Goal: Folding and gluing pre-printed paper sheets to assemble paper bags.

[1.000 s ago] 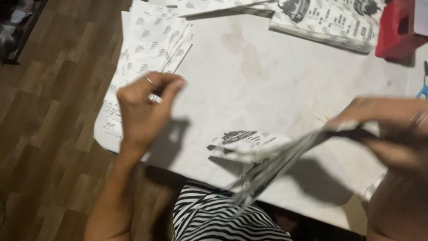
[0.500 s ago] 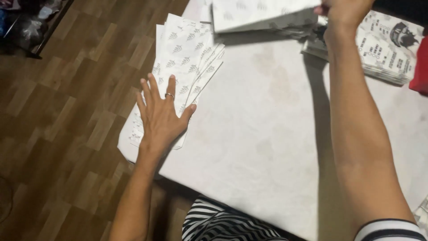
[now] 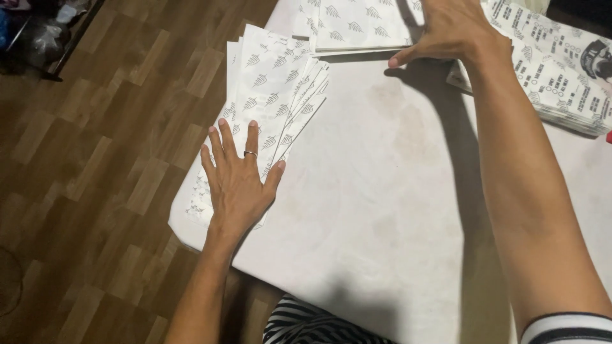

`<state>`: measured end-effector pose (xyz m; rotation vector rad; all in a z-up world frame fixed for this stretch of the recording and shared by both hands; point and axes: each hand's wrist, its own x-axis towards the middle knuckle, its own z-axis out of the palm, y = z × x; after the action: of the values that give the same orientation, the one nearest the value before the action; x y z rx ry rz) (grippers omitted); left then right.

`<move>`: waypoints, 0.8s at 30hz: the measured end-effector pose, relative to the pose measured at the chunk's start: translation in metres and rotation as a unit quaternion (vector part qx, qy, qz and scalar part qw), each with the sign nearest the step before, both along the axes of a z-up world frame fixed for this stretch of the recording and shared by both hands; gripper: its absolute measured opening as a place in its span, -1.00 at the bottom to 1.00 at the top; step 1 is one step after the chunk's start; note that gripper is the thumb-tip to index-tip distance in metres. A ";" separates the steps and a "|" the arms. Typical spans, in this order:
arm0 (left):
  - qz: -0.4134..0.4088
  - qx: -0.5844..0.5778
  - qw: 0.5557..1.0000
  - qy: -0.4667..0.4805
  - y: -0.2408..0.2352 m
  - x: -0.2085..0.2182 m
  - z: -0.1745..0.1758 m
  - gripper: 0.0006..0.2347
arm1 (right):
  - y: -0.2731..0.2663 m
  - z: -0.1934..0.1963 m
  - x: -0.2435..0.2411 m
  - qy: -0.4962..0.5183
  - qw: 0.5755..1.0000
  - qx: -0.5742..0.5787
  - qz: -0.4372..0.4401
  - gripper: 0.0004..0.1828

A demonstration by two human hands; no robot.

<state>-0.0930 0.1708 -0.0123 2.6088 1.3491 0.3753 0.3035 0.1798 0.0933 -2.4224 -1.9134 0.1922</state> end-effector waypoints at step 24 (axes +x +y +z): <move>0.006 0.014 1.000 -0.005 0.002 0.000 -0.004 -0.34 | 0.023 0.018 -0.008 0.150 0.948 -0.150 -0.236 -0.03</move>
<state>-0.0931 0.1730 -0.0163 2.6190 1.3661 0.4111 0.2955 0.2023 0.1111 -2.7496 -1.2120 0.8216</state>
